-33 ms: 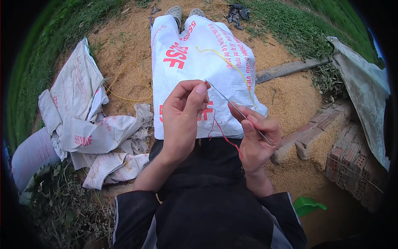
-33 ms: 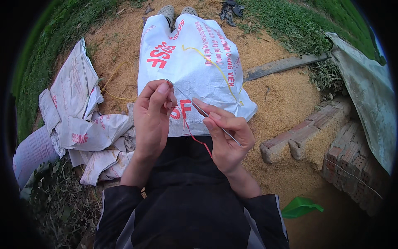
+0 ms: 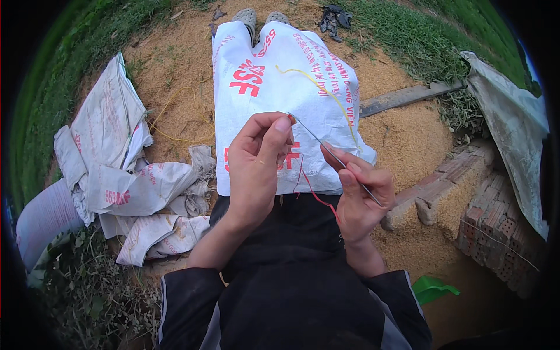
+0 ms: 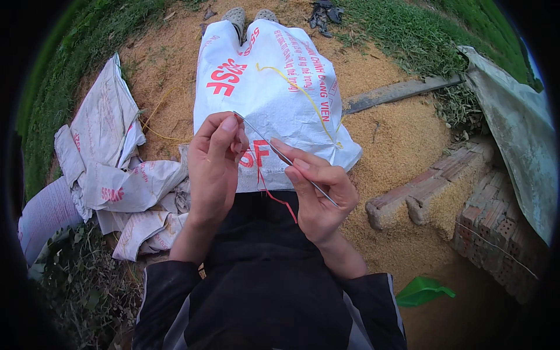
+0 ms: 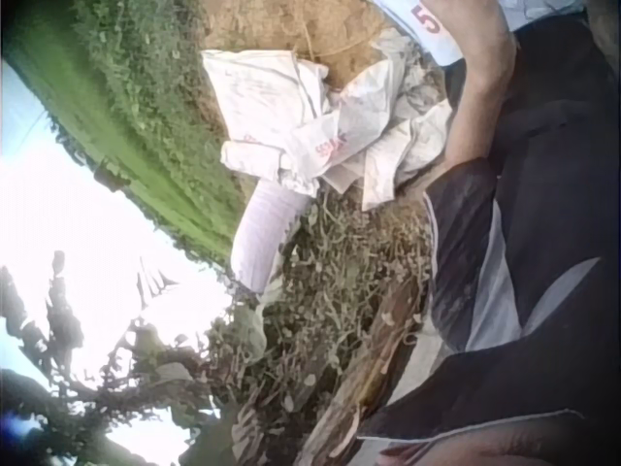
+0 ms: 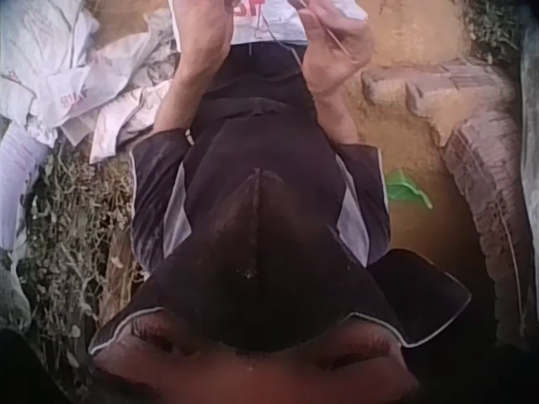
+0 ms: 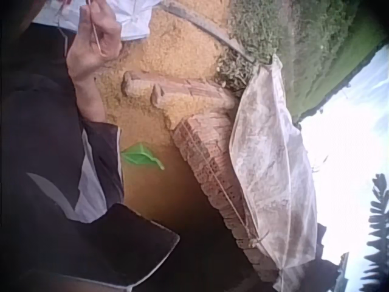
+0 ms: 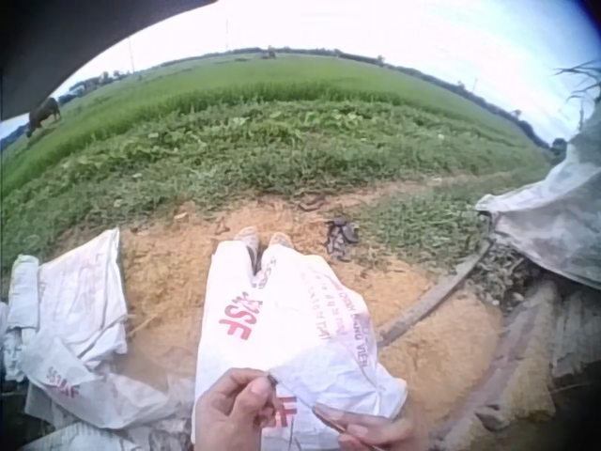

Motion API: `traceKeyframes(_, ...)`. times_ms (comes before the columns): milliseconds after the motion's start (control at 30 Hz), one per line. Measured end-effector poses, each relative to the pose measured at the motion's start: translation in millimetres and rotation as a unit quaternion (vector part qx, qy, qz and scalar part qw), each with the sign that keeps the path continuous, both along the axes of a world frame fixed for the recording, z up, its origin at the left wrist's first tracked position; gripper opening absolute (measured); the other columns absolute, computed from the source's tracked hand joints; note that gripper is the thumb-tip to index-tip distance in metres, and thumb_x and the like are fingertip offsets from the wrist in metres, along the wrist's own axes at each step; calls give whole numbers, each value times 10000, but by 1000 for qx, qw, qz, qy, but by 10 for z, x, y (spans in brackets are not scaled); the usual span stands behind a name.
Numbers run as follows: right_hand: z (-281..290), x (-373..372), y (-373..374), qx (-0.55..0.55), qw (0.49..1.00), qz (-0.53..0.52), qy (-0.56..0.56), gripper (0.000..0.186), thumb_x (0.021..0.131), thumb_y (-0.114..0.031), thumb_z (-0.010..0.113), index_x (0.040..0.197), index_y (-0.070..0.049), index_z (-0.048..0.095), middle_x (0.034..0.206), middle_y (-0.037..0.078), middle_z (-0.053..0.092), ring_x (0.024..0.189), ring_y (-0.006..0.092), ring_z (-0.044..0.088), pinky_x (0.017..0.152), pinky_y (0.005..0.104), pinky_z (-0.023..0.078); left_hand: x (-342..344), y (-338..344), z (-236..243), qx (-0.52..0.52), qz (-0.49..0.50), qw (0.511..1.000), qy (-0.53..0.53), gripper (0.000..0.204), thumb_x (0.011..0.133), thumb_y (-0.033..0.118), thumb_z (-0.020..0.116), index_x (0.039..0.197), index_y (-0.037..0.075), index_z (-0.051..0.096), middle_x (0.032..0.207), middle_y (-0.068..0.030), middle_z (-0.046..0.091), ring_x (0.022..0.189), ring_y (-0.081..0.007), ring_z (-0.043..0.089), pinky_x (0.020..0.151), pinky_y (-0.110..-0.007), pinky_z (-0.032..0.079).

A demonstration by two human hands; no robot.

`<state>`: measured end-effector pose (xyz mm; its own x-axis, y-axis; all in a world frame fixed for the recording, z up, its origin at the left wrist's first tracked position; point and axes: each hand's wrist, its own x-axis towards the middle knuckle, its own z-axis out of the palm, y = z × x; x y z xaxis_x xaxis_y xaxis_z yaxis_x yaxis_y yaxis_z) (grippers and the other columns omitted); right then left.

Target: The recorder is sewing the top of a large white bag filled with grain using a large needle and red string.

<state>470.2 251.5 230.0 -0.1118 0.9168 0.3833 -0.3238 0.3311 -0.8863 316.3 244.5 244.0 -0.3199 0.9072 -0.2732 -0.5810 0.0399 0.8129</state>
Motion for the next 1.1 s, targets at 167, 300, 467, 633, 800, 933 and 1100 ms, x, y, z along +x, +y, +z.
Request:
traceKeyframes(167,-1,-19,-31,29,999,-1,-37,153,914,114,630,1026,41,556,1155,340,655,1123,397,662,967,432,557,-20,4,-4,12,3,1000,-5,198,1003,182,631,1071,-4,622,840,16,593,725,-25,483,633,-190,387)
traceKeyframes(300,-32,-11,-27,57,995,-14,-75,164,908,118,634,1034,46,558,1161,345,650,1115,402,664,957,430,564,-40,-9,-26,15,-14,999,-41,191,999,179,634,1069,1,623,843,18,590,718,-28,477,630,-190,381)
traceKeyframes(467,-40,-20,-41,79,993,-9,-89,164,911,104,638,1041,46,556,1155,351,649,1108,409,667,959,434,563,-22,22,77,-15,-19,998,-51,142,1010,152,575,1005,10,577,755,14,481,700,-77,421,658,-236,352)
traceKeyframes(633,-46,1,-67,98,984,-7,-148,132,958,59,591,1044,9,504,1145,354,639,1094,438,664,956,487,567,-82,-11,-23,11,-58,986,-156,155,993,171,611,1009,17,598,812,-4,549,717,-75,464,684,-240,397)
traceKeyframes(800,-87,-2,-67,98,989,-3,-113,136,960,45,598,1054,9,505,1147,351,638,1093,441,665,950,487,571,-92,-1,-36,41,-104,968,-226,179,1007,207,575,972,31,574,768,-4,499,683,-88,424,647,-250,361)
traceKeyframes(933,-122,29,-65,127,981,-3,-146,146,959,43,600,1070,12,510,1149,350,638,1092,442,665,945,487,575,-97,-20,-35,44,-101,967,-230,182,1009,211,580,959,36,577,772,-8,512,688,-88,428,642,-249,354)
traceKeyframes(1100,-121,30,-55,134,980,1,-150,154,958,44,600,1084,15,516,1146,345,642,1095,441,665,946,484,574,-86,-48,7,32,-72,975,-207,147,993,179,619,961,37,595,803,-12,558,720,-89,464,680,-246,383)
